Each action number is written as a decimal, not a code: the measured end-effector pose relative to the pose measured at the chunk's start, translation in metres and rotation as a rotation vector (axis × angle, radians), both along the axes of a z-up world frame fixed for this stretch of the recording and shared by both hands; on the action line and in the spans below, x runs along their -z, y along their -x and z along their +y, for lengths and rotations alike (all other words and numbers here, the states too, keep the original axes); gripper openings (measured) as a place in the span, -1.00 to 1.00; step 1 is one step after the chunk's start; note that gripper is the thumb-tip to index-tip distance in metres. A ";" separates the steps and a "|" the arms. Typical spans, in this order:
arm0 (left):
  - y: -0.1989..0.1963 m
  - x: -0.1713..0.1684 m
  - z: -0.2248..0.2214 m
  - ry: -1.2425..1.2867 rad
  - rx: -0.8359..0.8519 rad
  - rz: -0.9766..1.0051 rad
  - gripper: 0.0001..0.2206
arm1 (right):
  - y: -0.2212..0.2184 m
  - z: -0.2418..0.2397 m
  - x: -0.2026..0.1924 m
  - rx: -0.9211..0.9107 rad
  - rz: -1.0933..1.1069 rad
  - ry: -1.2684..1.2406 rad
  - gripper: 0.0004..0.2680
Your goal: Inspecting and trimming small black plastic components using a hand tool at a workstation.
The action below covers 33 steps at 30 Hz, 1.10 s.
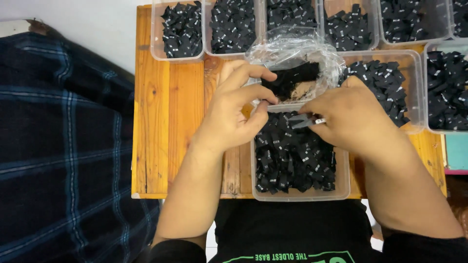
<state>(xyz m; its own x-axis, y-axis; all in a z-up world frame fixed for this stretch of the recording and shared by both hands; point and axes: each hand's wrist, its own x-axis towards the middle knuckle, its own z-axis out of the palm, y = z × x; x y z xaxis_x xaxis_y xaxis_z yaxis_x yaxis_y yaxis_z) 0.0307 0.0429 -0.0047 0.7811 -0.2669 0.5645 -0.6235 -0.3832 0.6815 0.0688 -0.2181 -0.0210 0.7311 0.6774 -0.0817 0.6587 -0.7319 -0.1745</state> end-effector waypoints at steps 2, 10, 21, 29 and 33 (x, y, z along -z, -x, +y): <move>0.001 0.003 -0.009 0.065 -0.042 -0.004 -0.88 | 0.000 -0.002 -0.003 0.025 0.081 -0.182 -0.83; 0.021 -0.011 -0.034 0.149 0.024 0.206 -0.80 | 0.011 0.023 -0.057 0.496 0.510 -0.478 -0.90; 0.022 -0.003 -0.038 0.392 -0.087 0.282 -0.87 | 0.014 0.021 -0.058 0.466 0.514 -0.553 -0.93; 0.027 -0.003 -0.045 0.736 -0.104 0.425 -0.92 | 0.017 0.016 -0.052 0.436 0.461 -0.653 -0.88; 0.028 -0.001 -0.051 0.756 -0.118 0.398 -0.90 | 0.019 0.018 -0.050 0.419 0.438 -0.739 -0.90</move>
<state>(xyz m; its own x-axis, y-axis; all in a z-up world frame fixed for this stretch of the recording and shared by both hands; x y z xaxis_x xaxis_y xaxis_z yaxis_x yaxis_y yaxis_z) 0.0023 -0.0085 -0.0040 0.9576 0.1650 0.2363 -0.2687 0.2144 0.9391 0.0495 -0.1997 0.0291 0.9320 0.3570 -0.0622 0.1341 -0.4994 -0.8559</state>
